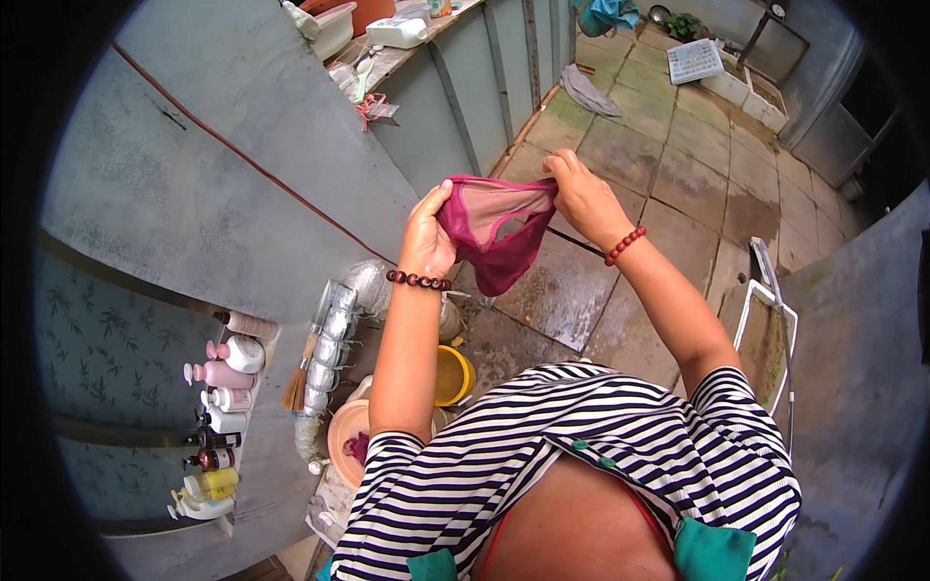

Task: The person hand-washes a maroon garment in a basin of water. They repeatedly scrub the fabric with a bar of soap, rinse it under running water, and wring it out. The process is repeated several times before the garment is left soaking in the basin.

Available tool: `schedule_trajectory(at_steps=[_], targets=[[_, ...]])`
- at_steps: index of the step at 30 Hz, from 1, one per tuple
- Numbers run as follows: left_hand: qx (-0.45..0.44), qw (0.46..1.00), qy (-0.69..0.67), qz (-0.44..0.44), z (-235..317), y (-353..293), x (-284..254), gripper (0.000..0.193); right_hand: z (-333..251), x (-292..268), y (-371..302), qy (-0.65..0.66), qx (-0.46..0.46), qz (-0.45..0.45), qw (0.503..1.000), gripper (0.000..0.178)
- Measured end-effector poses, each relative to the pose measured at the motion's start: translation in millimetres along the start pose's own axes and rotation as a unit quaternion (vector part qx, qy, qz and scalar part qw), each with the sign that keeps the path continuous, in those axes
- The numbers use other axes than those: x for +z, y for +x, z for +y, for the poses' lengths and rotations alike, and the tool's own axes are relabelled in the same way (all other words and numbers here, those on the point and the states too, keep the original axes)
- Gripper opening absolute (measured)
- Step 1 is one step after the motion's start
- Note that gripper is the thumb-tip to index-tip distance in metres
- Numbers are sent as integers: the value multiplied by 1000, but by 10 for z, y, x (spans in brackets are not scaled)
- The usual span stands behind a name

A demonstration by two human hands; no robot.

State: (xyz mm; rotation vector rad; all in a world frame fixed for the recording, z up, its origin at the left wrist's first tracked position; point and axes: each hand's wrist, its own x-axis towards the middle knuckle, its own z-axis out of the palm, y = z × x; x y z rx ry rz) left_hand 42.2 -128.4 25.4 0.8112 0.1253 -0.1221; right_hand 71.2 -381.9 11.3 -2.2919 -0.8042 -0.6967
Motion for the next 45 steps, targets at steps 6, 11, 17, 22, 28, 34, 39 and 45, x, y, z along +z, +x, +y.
schedule_trajectory(at_steps=[6, 11, 17, 22, 28, 34, 39, 45], targets=[[-61, 997, -48, 14, 75, -10, 89, 19, 243, 308, -73, 400, 199, -61, 893, 5], [-124, 990, -66, 3, 86, -25, 20, 20, -26, 403, -138, 490, 181, -75, 849, 28], [-174, 982, -68, -37, 80, -74, 114, 20, -283, 657, -190, 505, 151, -167, 834, 31], [-156, 986, -56, -18, 292, -197, 73, 17, -176, 538, -199, 682, 270, -66, 677, 17], [-137, 989, -44, 17, 251, -212, -136, 18, -360, 97, -21, 710, 278, -62, 644, 31], [-128, 990, -45, 21, 262, -185, -54, 19, -298, -77, -68, 764, 266, -88, 581, 40], [-136, 989, -49, 19, 254, -164, -70, 22, -254, -76, -77, 764, 232, -114, 592, 49], [-120, 990, -67, 35, 183, -140, -260, 21, -372, 19, -2, 769, 256, -112, 575, 55]])
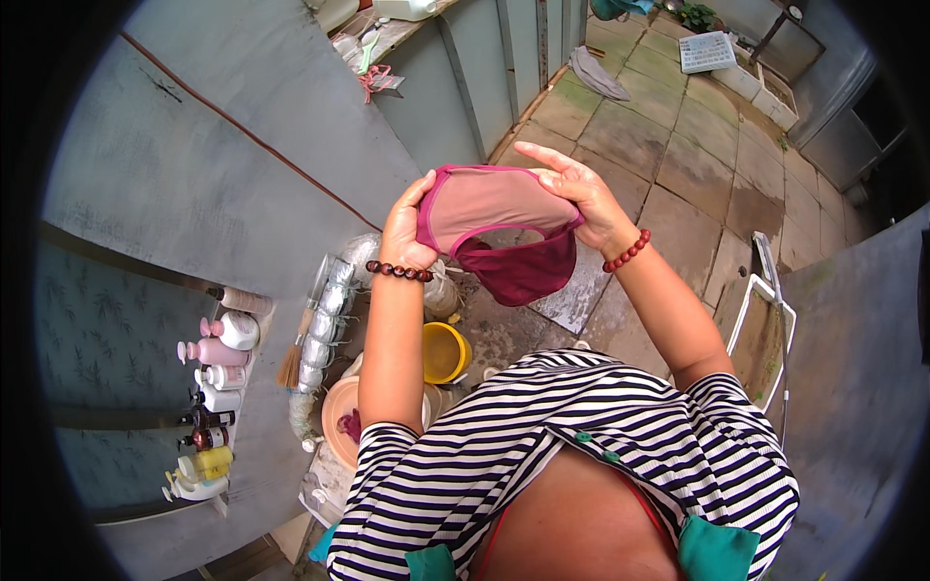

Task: The person hand-washes a maroon garment in a basin of water. They repeatedly scrub the fabric with a bar of soap, rinse it under running water, and wring it out. The process is repeated several times before the garment is left soaking in the basin.

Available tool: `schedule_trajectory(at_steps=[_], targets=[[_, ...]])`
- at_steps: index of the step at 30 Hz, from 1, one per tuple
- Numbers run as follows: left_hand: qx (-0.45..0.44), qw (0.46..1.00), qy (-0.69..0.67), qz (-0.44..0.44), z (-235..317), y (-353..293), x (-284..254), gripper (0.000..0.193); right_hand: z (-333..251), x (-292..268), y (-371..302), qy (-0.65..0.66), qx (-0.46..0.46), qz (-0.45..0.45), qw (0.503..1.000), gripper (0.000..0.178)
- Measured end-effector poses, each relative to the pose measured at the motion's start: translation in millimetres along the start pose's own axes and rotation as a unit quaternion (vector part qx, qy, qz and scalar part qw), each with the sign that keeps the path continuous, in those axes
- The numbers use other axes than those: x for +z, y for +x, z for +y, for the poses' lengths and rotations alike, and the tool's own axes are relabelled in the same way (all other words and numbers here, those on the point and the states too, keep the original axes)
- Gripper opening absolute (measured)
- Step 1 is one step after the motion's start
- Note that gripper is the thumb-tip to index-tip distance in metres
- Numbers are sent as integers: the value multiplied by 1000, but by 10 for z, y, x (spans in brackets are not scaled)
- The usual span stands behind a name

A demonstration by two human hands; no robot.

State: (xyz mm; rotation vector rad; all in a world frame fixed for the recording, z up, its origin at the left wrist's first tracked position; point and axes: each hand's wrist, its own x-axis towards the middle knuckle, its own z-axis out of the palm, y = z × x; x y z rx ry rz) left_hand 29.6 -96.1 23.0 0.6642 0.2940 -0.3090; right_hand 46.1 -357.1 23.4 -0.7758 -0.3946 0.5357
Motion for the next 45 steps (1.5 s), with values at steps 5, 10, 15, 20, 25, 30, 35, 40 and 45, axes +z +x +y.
schedule_trajectory(at_steps=[5, 10, 15, 20, 25, 30, 35, 40, 45], targets=[[49, 998, -22, 12, -142, -180, -330, 27, 267, 233, 196, 30, 28, -35, 999, 58], [129, 989, 63, -37, -506, -412, -755, 46, 658, 549, 301, -87, 82, -72, 990, 70], [111, 988, 93, -51, -663, -816, -1201, 50, 1289, 842, 484, -70, 141, -85, 984, 75], [167, 983, -14, 71, -514, -1254, -2053, 32, 1935, 1093, 718, -24, 210, -79, 974, 68], [290, 855, 219, 370, -313, -1523, -2475, 39, 2372, 1466, 810, 27, 235, -62, 970, 59], [115, 960, 177, 184, -117, -1889, -2396, 50, 2551, 1765, 861, 23, 252, -58, 966, 55], [254, 931, 143, 218, -323, -1580, -2275, 42, 2563, 1831, 886, 7, 232, -88, 969, 54], [316, 946, -62, 45, -107, -1553, -1909, 33, 2419, 1801, 910, -71, 150, -51, 985, 57], [359, 930, -71, 45, -27, -1403, -1730, 34, 2277, 1597, 939, -58, 131, -17, 990, 56]])
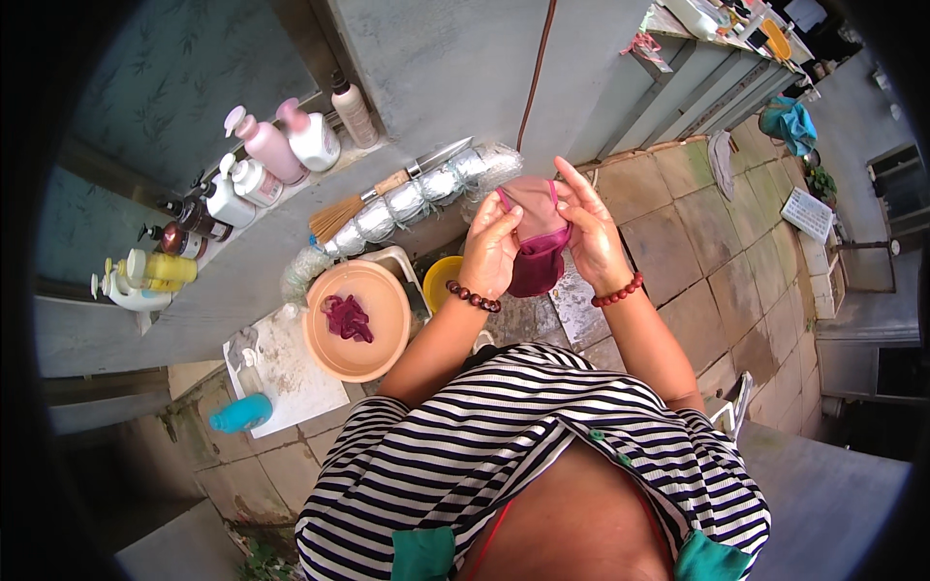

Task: The person hand-washes a maroon garment in a basin of water. They repeatedly scrub the fabric with a bar of soap, rinse it under running water, and wring it out. The process is repeated several times before the garment is left soaking in the basin.

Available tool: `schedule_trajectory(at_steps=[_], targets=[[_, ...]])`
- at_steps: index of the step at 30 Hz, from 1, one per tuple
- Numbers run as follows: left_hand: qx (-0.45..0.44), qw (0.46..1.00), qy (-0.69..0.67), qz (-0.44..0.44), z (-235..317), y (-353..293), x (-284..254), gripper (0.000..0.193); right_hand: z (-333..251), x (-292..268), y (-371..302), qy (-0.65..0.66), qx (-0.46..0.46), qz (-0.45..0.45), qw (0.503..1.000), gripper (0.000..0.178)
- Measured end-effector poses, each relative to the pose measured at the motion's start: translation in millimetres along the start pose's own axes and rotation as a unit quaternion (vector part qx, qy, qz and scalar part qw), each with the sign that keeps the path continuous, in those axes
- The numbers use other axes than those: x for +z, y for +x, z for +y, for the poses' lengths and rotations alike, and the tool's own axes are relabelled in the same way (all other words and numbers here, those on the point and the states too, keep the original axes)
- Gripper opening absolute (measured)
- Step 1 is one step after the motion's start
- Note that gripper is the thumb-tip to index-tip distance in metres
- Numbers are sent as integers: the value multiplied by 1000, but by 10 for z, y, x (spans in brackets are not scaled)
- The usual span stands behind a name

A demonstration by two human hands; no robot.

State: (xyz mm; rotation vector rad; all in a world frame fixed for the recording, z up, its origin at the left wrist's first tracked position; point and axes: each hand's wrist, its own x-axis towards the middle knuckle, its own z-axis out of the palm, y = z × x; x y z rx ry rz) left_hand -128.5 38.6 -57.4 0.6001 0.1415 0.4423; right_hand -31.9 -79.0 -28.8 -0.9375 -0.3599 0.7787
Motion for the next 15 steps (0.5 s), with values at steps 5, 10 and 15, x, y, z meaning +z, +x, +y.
schedule_trajectory(at_steps=[5, 10, 15], targets=[[17, 999, 17, -25, -39, 155, 73, 27, -7, -203, 27, -59, 33, 36, 997, 47], [5, 993, 102, -50, 63, 228, 269, 25, -153, -49, 3, -171, -48, 20, 984, 49], [24, 974, 222, -27, 90, 356, 192, 15, -351, -91, 64, -253, -149, 53, 954, 33]])
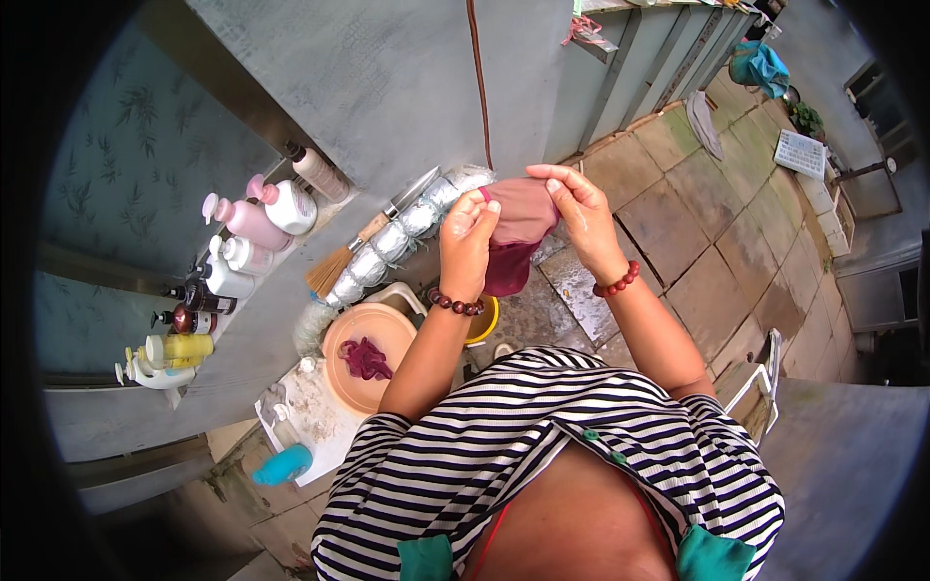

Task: The person hand-washes a maroon garment in a basin of water. They repeatedly scrub the fabric with a bar of soap, rinse it under running water, and wring it out. The process is repeated several times before the garment is left soaking in the basin.

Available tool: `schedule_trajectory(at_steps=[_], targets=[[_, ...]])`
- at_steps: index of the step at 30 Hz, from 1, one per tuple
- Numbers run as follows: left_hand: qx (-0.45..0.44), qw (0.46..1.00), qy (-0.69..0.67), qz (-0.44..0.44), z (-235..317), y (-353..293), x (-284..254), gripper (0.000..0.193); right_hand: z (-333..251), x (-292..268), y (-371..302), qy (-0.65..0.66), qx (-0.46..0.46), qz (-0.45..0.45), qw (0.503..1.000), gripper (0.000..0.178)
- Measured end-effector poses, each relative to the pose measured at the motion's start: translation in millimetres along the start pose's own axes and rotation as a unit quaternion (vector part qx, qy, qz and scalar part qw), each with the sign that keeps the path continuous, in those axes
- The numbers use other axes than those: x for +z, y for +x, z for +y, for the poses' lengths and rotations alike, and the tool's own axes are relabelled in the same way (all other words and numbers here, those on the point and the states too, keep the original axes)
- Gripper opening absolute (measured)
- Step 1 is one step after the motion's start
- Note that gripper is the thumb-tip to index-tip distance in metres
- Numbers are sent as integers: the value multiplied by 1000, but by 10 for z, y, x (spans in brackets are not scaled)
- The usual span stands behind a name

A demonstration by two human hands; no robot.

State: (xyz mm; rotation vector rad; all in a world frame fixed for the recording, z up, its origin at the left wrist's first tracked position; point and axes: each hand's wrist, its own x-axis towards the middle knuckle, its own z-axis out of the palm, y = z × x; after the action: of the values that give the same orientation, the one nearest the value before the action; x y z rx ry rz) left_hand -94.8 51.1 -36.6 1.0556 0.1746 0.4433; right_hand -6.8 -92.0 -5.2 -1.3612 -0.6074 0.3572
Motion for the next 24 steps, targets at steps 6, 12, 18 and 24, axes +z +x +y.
schedule_trajectory(at_steps=[6, 12, 18, 24], targets=[[68, 995, 77, 12, -103, 76, 46, 8, -107, -120, 17, 45, 35, -53, 997, 27], [78, 993, 92, -9, 67, 41, 341, 12, -104, -265, 39, -295, -127, 8, 947, 19], [229, 919, 314, 61, 33, 90, 359, 12, -236, -251, 15, -283, -226, 51, 931, 9], [332, 862, 375, 77, 118, 199, 430, 10, -443, -181, 20, -189, -100, 44, 976, 14]])
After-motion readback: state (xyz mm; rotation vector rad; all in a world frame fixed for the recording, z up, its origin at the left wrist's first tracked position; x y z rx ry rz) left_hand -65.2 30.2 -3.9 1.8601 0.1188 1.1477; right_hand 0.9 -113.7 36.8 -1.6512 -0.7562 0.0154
